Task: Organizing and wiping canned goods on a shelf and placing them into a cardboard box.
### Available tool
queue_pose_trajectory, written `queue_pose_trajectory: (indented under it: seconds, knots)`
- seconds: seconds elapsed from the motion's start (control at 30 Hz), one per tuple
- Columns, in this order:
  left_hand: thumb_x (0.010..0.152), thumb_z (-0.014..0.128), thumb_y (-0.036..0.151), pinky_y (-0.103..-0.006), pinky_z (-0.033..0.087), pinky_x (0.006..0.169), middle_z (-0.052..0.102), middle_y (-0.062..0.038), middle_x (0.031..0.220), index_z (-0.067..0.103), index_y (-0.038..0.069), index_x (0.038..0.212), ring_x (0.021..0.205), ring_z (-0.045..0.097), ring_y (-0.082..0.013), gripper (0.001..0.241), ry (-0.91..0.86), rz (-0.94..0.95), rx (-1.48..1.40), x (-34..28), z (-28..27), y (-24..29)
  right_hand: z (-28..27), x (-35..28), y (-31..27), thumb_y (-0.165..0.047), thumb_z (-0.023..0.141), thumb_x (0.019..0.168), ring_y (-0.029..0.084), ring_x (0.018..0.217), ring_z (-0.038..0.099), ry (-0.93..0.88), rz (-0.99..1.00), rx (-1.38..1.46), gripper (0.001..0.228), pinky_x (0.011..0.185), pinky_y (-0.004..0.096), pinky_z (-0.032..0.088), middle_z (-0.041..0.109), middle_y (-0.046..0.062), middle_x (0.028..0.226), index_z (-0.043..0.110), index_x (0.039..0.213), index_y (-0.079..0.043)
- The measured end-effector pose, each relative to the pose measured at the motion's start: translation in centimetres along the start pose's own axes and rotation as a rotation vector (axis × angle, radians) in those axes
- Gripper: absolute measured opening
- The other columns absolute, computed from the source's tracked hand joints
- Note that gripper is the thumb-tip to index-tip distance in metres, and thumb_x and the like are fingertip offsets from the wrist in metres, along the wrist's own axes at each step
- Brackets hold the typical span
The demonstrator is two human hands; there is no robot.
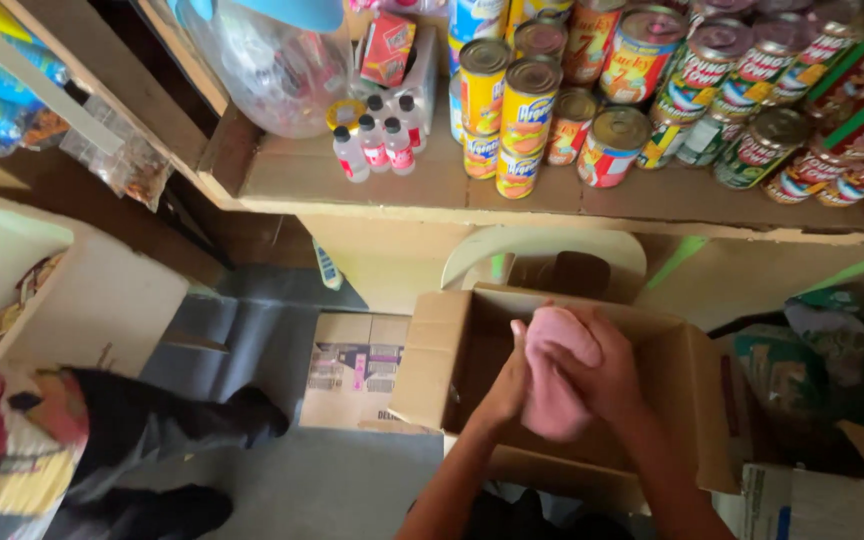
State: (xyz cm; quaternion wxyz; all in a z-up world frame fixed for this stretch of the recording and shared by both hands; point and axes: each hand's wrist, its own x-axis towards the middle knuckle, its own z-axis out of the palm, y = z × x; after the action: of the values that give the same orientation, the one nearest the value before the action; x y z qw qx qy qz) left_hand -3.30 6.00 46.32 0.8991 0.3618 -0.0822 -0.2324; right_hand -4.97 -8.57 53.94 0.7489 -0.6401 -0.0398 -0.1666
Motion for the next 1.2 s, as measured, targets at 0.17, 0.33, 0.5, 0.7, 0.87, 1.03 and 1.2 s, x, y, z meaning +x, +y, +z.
queue_pose_trajectory:
  seconds: [0.17,0.33,0.5,0.7,0.87,1.03,1.2]
  knots:
    - [0.105,0.06,0.03,-0.0335,0.032,0.121,0.04,-0.014,0.16,0.025,0.006,0.164,0.145,0.039,-0.0218,0.073,-0.101,0.123,0.655,-0.8,3.2,2.8,-0.6,1.5,-0.2,-0.011,0.078,0.094,0.018,0.096,0.068,-0.063,0.006,-0.208,0.029,0.086,0.03,0.055,0.07,0.004,0.105,0.066,0.119,-0.004]
    - [0.095,0.068,0.028,-0.0349,0.043,0.108,0.05,-0.016,0.144,0.018,0.013,0.162,0.128,0.05,-0.0228,0.085,-0.112,0.04,0.501,-1.2,4.0,4.9,-8.2,7.0,7.5,-0.014,0.076,0.111,0.022,0.087,0.062,-0.245,0.151,0.485,0.024,0.075,0.034,0.05,0.063,0.008,0.091,0.06,0.106,0.003]
    - [0.105,0.058,0.033,-0.0316,0.037,0.117,0.043,-0.005,0.155,0.016,0.015,0.166,0.14,0.043,-0.0163,0.076,-0.104,0.095,0.494,0.4,0.3,1.8,-4.9,4.3,-0.7,-0.012,0.075,0.094,0.018,0.102,0.061,-0.423,0.058,0.125,0.032,0.088,0.032,0.05,0.064,0.007,0.108,0.059,0.119,0.0]
    - [0.104,0.046,0.045,-0.0388,0.045,0.103,0.056,-0.003,0.144,0.034,0.023,0.159,0.124,0.056,-0.0183,0.06,0.005,-0.167,-0.013,-0.6,5.2,4.9,-2.9,2.8,-1.6,-0.011,0.076,0.082,0.015,0.116,0.058,-0.241,-0.024,-0.124,0.058,0.098,0.032,0.05,0.062,0.005,0.126,0.055,0.136,-0.004]
    - [0.107,0.044,0.061,-0.0408,0.054,0.103,0.068,-0.01,0.13,0.056,0.01,0.139,0.115,0.067,-0.0243,0.062,0.042,-0.245,-0.563,0.5,4.8,3.3,-2.1,1.9,-4.0,-0.016,0.073,0.092,0.027,0.121,0.068,-0.002,-0.058,0.175,0.059,0.107,0.038,0.056,0.067,0.015,0.132,0.047,0.145,-0.005]
    - [0.098,0.044,0.066,-0.0402,0.056,0.097,0.07,-0.01,0.121,0.061,0.011,0.13,0.109,0.068,-0.0252,0.066,0.127,-0.262,-0.619,1.5,1.6,0.6,0.0,-0.2,-3.1,-0.009,0.078,0.081,0.029,0.127,0.062,-0.267,-0.306,-0.237,0.056,0.108,0.038,0.049,0.064,0.015,0.136,0.057,0.133,-0.004]
    - [0.105,0.048,0.062,-0.0372,0.055,0.092,0.071,-0.008,0.119,0.062,0.01,0.132,0.105,0.067,-0.0228,0.059,0.015,-0.226,-0.763,1.8,0.6,-0.1,-1.7,-0.9,1.8,0.0,0.073,0.084,0.024,0.119,0.07,-0.146,-0.313,-0.359,0.037,0.109,0.033,0.051,0.074,0.009,0.123,0.071,0.121,-0.005]
